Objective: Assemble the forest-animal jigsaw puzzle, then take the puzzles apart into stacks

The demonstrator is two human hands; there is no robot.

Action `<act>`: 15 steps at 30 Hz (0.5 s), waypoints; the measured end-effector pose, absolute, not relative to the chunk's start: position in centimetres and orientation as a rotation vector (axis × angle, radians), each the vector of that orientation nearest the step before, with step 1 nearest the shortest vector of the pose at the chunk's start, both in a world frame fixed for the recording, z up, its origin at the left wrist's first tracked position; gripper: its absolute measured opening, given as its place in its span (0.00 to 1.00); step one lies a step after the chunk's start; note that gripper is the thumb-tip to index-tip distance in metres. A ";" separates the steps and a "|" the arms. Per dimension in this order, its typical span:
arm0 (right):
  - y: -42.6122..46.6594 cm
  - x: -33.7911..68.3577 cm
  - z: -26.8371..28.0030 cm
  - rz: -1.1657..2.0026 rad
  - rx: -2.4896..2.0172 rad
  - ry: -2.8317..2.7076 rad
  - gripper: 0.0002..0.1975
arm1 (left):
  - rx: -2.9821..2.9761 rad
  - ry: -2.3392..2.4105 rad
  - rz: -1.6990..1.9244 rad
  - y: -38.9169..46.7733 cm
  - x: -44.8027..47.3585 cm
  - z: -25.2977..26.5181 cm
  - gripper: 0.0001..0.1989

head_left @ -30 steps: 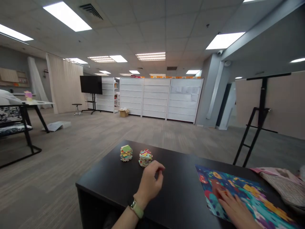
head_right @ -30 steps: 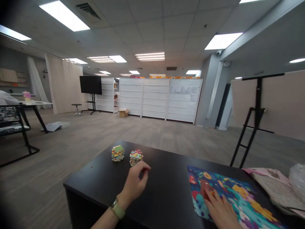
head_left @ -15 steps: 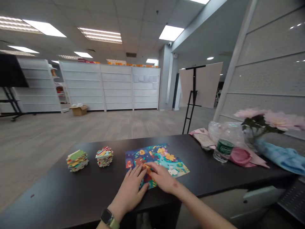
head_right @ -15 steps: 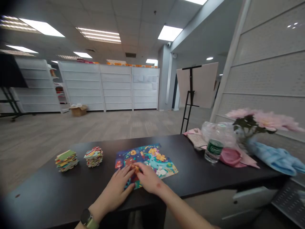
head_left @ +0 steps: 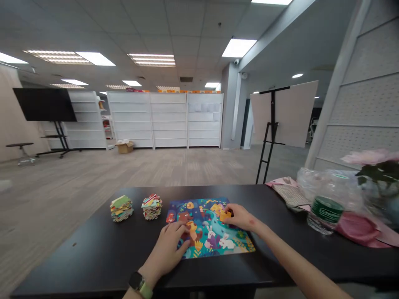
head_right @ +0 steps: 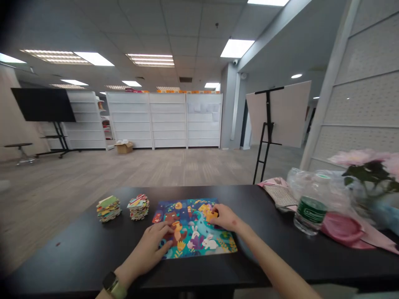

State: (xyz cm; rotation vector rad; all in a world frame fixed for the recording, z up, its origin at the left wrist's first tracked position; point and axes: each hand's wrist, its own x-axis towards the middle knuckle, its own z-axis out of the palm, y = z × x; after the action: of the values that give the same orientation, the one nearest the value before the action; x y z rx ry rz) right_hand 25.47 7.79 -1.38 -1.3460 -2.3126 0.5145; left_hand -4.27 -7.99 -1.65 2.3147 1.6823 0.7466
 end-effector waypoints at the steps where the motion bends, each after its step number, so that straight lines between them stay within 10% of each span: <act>1: 8.4 25.0 -1.3 0.535 -1.317 -2.327 0.10 | 2.324 1.681 0.747 -8.1 -4.3 -1.7 0.10; 15: 12.0 24.0 -2.0 0.430 -1.271 -2.356 0.10 | 2.329 1.715 0.691 -8.2 -4.0 -2.1 0.12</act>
State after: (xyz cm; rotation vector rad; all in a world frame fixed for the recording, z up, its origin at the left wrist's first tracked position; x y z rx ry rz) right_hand 23.97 11.99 -1.99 -1.2714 -2.3563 0.4305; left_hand -4.03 -8.20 -2.06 2.3288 1.7152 0.6912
